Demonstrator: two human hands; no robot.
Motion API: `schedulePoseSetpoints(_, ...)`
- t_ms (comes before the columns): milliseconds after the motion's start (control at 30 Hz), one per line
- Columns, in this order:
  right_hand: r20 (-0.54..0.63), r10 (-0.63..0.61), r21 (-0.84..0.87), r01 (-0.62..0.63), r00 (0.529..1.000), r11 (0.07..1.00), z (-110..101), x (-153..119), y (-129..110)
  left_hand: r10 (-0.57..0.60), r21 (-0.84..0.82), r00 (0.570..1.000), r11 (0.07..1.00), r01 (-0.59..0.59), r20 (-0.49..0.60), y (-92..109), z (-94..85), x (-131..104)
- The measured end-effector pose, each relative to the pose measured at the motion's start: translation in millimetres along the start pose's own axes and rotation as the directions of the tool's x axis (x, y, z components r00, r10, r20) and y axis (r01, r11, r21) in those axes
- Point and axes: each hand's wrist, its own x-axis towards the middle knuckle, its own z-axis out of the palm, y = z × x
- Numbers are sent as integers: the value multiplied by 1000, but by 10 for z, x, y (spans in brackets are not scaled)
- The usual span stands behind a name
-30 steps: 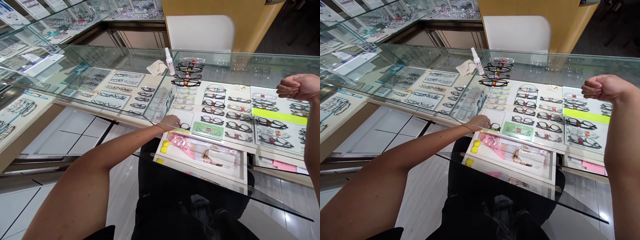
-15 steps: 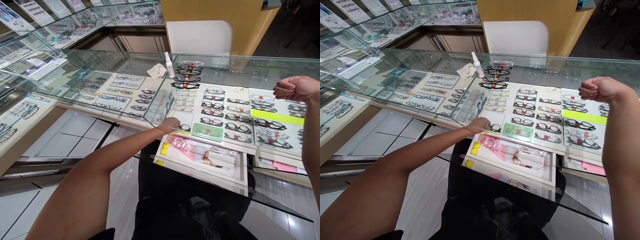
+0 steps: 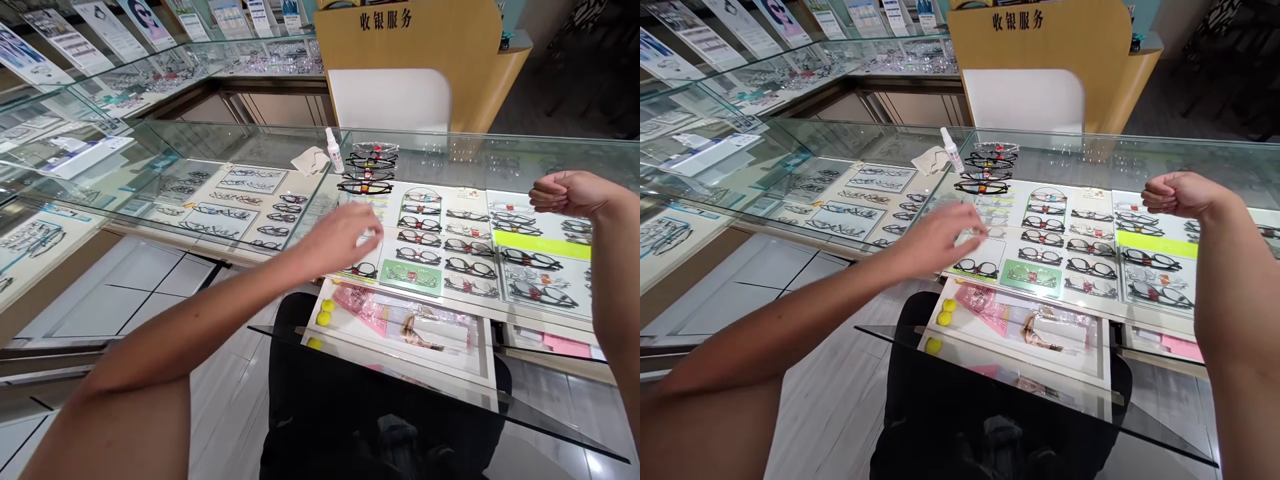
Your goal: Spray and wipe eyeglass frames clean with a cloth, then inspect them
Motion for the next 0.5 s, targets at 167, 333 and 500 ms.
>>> schedulePoseSetpoints(167, 39, -23, -5, 23, 999, 1000, -7, 11, 20, 48, 367, 983, 930, 21, -177, -604, 16, 690)
schedulePoseSetpoints(333, 21, 0, 27, 0, 1000, 1000, 36, -5, 7, 6, 419, 988, 906, 60, -155, -804, 147, 942)
schedulePoseSetpoints(500, -5, 13, 38, -12, 1000, 999, 56, -16, -11, -6, 413, 989, 908, 66, -145, -802, 170, 955)
